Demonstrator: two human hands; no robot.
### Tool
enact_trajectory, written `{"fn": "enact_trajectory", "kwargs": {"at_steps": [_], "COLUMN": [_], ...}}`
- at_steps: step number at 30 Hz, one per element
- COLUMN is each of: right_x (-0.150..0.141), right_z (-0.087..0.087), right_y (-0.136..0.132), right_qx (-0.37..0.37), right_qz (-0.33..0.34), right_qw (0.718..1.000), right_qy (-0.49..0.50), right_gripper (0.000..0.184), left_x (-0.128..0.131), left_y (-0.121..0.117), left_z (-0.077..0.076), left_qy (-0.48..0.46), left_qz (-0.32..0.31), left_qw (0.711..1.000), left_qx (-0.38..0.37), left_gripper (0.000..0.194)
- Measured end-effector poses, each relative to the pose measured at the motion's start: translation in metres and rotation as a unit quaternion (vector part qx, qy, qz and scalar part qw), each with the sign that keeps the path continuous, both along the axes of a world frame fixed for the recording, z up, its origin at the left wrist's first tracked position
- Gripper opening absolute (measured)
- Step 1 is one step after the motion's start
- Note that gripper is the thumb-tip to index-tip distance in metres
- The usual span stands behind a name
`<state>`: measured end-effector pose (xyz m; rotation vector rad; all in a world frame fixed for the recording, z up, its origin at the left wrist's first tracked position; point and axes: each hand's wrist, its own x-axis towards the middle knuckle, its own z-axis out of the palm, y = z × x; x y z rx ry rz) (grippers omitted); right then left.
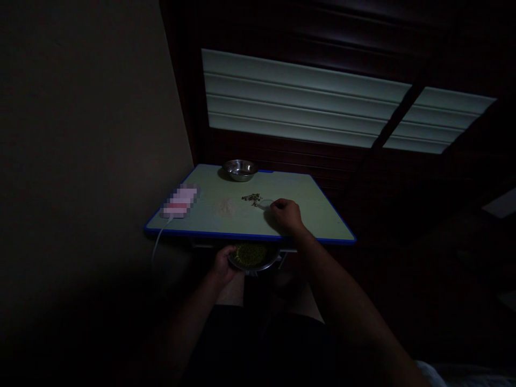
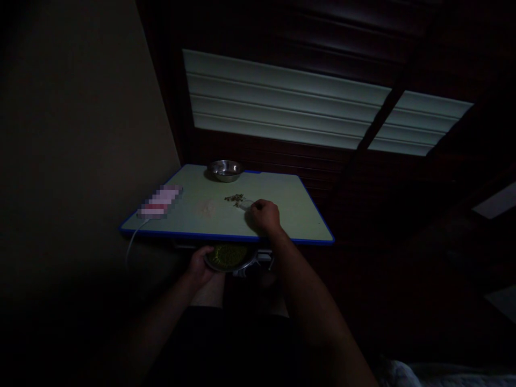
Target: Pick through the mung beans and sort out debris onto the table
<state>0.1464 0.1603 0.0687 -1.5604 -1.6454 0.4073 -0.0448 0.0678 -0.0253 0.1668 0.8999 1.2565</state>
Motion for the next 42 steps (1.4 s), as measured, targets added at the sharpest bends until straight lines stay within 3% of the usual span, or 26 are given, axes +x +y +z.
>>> {"fn": "enact_trajectory", "kwargs": {"at_steps": [15, 23, 31, 37, 42], "right_x": [-0.022, -0.066, -0.103, -0.066, -0.02], "right_z": [0.006, 0.017, 0.018, 0.02, 0.009], "right_y": [-0.002, -0.014, -0.013, 0.011, 0.039], "right_qx": [-0.031, -0.068, -0.081, -0.034, 0.009], "right_qz": [0.016, -0.024, -0.012, -0.019, 0.037], "right_qw": [0.999, 0.991, 0.993, 0.999, 0.994], "right_qy": [-0.041, -0.111, -0.084, 0.011, 0.104], "right_gripper": [0.016, 0.017, 0.02, 0.011, 0.011], "left_x": [0.001, 0.0, -0.002, -0.002, -0.001], "left_y": [0.001, 0.0, 0.002, 0.002, 0.003], "left_z": [-0.002, 0.002, -0.002, -0.007, -0.009], "left_qy": [-0.003, -0.004, -0.015, -0.037, -0.023], "left_qz": [-0.001, -0.002, 0.002, -0.008, -0.01], "left_qw": [1.0, 1.0, 1.0, 0.999, 0.999], "left_qx": [0.005, 0.007, 0.017, 0.028, 0.028], "left_gripper": [0.016, 0.014, 0.011, 0.012, 0.016]}}
